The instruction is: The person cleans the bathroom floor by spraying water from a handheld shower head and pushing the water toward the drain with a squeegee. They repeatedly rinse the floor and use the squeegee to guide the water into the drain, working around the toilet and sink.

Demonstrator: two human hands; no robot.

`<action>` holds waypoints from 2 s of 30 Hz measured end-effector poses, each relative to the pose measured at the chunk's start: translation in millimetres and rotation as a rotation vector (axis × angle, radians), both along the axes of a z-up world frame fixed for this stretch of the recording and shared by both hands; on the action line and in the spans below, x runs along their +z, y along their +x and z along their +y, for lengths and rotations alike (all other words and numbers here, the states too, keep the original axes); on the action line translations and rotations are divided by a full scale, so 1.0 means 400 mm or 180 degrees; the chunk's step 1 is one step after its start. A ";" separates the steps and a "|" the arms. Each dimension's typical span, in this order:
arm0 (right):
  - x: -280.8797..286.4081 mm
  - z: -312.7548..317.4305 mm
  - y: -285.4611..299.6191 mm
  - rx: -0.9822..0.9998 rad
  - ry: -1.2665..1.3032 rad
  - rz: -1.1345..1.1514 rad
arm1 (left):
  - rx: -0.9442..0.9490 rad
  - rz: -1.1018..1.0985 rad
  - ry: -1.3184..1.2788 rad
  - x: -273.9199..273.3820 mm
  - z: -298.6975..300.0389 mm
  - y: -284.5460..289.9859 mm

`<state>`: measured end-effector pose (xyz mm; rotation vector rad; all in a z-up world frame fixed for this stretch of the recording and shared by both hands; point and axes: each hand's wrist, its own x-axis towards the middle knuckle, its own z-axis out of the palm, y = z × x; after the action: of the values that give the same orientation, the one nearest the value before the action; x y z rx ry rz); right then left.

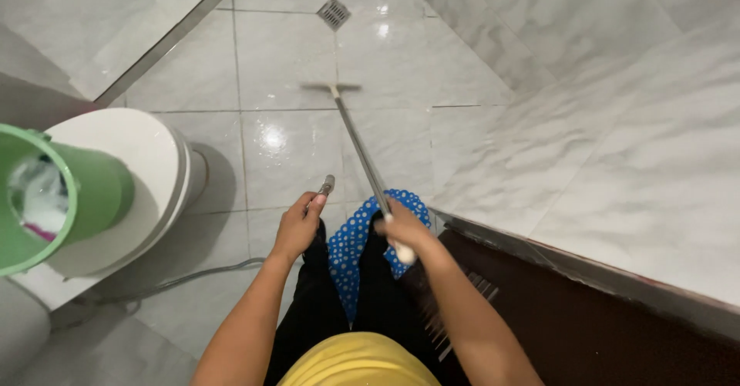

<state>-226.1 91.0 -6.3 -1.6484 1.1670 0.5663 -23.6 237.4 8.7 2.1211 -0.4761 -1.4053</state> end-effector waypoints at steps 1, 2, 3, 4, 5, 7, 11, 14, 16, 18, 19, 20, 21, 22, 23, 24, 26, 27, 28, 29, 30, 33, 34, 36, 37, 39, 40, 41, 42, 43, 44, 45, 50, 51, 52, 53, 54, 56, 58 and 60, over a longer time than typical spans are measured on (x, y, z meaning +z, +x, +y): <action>0.049 0.008 -0.054 -0.0015 -0.0028 0.0004 | -0.0015 0.0004 -0.0028 -0.011 -0.004 -0.004; 0.098 0.019 -0.105 -0.0508 0.0443 0.0168 | -0.0101 0.0043 -0.0086 -0.022 -0.007 -0.007; 0.145 0.033 -0.158 -0.1003 0.0929 0.0319 | -0.0191 0.0076 -0.0132 -0.032 -0.008 -0.010; 0.187 0.063 -0.198 -0.1022 0.0916 0.0313 | -0.0210 0.0075 -0.0146 -0.029 -0.010 -0.015; 0.229 0.090 -0.242 -0.0618 0.0559 0.0724 | -0.0310 0.0100 -0.0144 -0.027 -0.018 -0.024; 0.194 0.146 -0.341 -0.0238 0.0186 0.1160 | -0.0429 0.0156 -0.0155 -0.021 -0.030 -0.041; -0.022 0.219 -0.405 -0.0541 -0.0136 0.0827 | -0.0890 0.0216 -0.0082 0.005 -0.041 -0.076; 0.137 0.170 -0.178 -0.0593 -0.0094 0.0968 | -0.1075 0.0214 -0.0048 0.019 -0.049 -0.095; 0.230 0.159 -0.101 -0.0583 -0.0039 0.1201 | -0.1136 0.0214 -0.0015 0.028 -0.034 -0.104; 0.178 0.117 -0.091 -0.0489 -0.0158 0.1095 | -0.1247 0.0117 0.0097 0.039 -0.045 -0.096; 0.188 0.107 -0.088 -0.0507 -0.0148 0.1091 | -0.1267 0.0113 0.0104 0.038 -0.046 -0.092; 0.198 0.096 -0.085 -0.0565 -0.0174 0.1008 | -0.1165 0.0096 0.0066 0.037 -0.048 -0.087; 0.207 0.082 -0.082 -0.0649 -0.0208 0.0919 | -0.1088 0.0072 0.0019 0.034 -0.057 -0.081; 0.202 0.100 -0.120 -0.0693 -0.0205 0.0911 | -0.1132 0.0062 0.0017 0.043 -0.067 -0.080; 0.199 0.114 -0.161 -0.0938 -0.0234 0.0777 | -0.1076 0.0092 -0.0050 0.052 -0.079 -0.083; 0.196 0.130 -0.199 -0.1181 -0.0264 0.0640 | -0.1020 0.0122 -0.0117 0.060 -0.090 -0.085; 0.177 0.189 -0.291 -0.1599 -0.0250 0.0572 | -0.0975 0.0017 -0.0180 0.056 -0.113 -0.110; 0.168 0.220 -0.335 -0.2008 -0.0232 0.0499 | -0.0923 -0.0092 -0.0235 0.053 -0.126 -0.121; 0.138 0.266 -0.366 -0.2030 -0.0238 0.0503 | -0.0943 -0.0087 -0.0243 0.048 -0.129 -0.131; 0.107 0.310 -0.400 -0.1934 -0.0311 0.0843 | -0.0961 -0.0073 -0.0412 0.042 -0.135 -0.144; 0.076 0.354 -0.434 -0.1834 -0.0381 0.1182 | -0.0977 -0.0059 -0.0580 0.036 -0.141 -0.157; 0.077 0.379 -0.411 -0.1900 -0.0196 0.1388 | -0.1037 0.0003 -0.0512 0.061 -0.148 -0.171; 0.084 0.341 -0.387 -0.1902 -0.0188 0.1383 | -0.1040 -0.0003 -0.0506 0.067 -0.148 -0.170; 0.098 0.267 -0.339 -0.2037 0.0018 0.1213 | -0.1011 0.0062 -0.0460 0.081 -0.145 -0.171; 0.143 0.222 -0.296 -0.2043 0.0021 0.1199 | -0.1018 0.0049 -0.0460 0.078 -0.142 -0.162; 0.239 0.127 -0.217 -0.1409 -0.0509 0.0749 | -0.1273 0.0107 -0.0302 0.073 -0.140 -0.151; 0.149 0.080 -0.246 -0.1417 -0.0519 0.0739 | -0.1279 0.0097 -0.0312 0.067 -0.142 -0.145; 0.059 0.032 -0.274 -0.1234 -0.0662 0.0783 | -0.1202 0.0074 -0.0315 0.060 -0.142 -0.140; -0.031 -0.016 -0.300 -0.1052 -0.0806 0.0827 | -0.1125 0.0051 -0.0318 0.052 -0.141 -0.132; 0.042 -0.027 -0.260 -0.1050 -0.0799 0.0817 | -0.1124 0.0042 -0.0311 0.066 -0.146 -0.127; 0.116 -0.037 -0.218 -0.0890 -0.0749 0.0892 | -0.1022 -0.0031 -0.0330 0.079 -0.150 -0.120; 0.191 -0.051 -0.177 -0.0740 -0.0709 0.0968 | -0.0929 -0.0103 -0.0361 0.093 -0.159 -0.111; 0.407 0.070 -0.186 -0.0798 -0.0509 0.0771 | -0.0608 -0.0202 -0.0364 0.094 -0.148 -0.064; 0.393 0.101 -0.214 -0.0712 -0.0413 0.0854 | -0.0502 -0.0206 -0.0337 0.089 -0.129 -0.049; 0.378 0.118 -0.202 -0.0660 -0.0408 0.0842 | -0.0452 -0.0218 -0.0324 0.077 -0.112 -0.034; 0.362 0.132 -0.196 -0.0549 -0.0207 0.0947 | -0.0305 -0.0186 -0.0250 0.064 -0.100 -0.023; 0.346 0.146 -0.191 -0.0436 -0.0008 0.1055 | -0.0158 -0.0153 -0.0178 0.052 -0.089 -0.013; 0.314 0.124 -0.124 -0.0287 -0.0025 0.1099 | 0.0024 -0.0138 -0.0163 0.027 -0.062 0.015; 0.160 0.080 -0.083 -0.0128 -0.0030 0.1121 | 0.0214 -0.0145 -0.0134 0.001 -0.043 0.038; -0.095 0.054 -0.087 0.0209 -0.0460 0.0808 | 0.0286 -0.0284 -0.0206 -0.023 -0.029 0.065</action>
<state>-261.1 112.4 -44.1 -1.7804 1.3678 0.7657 2.4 225.9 -0.6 2.1324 -0.4489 -1.2335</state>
